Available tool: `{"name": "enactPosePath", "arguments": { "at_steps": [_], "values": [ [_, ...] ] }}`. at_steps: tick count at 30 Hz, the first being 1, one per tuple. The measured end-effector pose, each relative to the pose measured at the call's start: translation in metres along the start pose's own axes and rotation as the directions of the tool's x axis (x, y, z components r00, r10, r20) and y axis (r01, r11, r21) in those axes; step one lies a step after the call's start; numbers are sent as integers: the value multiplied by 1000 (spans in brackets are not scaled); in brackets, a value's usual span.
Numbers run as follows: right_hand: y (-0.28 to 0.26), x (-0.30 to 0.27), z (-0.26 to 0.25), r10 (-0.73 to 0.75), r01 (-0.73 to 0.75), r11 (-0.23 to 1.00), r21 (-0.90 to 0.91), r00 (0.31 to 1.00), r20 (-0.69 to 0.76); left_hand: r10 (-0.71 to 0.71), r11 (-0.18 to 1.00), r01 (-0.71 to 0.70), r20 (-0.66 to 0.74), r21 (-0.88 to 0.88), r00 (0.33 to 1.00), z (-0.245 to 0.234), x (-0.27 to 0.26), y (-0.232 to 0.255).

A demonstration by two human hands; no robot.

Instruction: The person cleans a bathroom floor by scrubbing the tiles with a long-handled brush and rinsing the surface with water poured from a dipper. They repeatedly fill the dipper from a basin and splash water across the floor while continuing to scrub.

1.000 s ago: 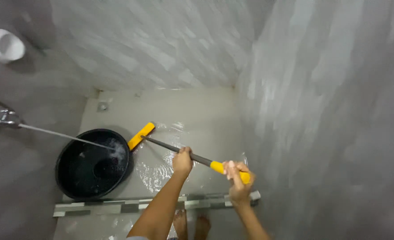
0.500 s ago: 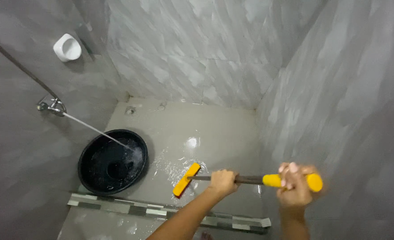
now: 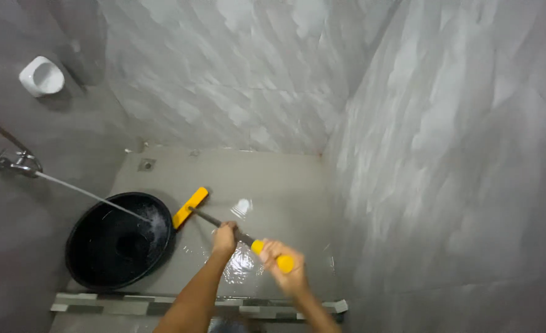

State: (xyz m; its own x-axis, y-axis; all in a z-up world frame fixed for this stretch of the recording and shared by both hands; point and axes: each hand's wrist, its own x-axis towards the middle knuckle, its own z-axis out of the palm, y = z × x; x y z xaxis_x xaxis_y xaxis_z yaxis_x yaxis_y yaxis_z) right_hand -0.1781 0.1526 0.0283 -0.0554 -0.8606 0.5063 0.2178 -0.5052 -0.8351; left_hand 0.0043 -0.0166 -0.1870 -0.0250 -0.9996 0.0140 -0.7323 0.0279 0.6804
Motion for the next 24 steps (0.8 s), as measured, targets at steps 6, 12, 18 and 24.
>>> {"name": "enactPosePath", "arguments": {
  "at_steps": [6,12,18,24],
  "values": [
    [-62,77,-66,43,-63,996,-65,961,-272,184,980,-186,43,72,982,2,20,133],
    [-99,157,-125,-302,253,951,-180,885,-355,290,953,-304,317,-4,903,44,56,269],
    [-113,230,-173,-392,171,856,-489,831,-395,394,917,-290,525,-272,754,98,90,349],
    [-59,302,-207,-267,55,895,-442,860,-435,464,885,-345,550,-312,694,115,150,352]
  ]
}}
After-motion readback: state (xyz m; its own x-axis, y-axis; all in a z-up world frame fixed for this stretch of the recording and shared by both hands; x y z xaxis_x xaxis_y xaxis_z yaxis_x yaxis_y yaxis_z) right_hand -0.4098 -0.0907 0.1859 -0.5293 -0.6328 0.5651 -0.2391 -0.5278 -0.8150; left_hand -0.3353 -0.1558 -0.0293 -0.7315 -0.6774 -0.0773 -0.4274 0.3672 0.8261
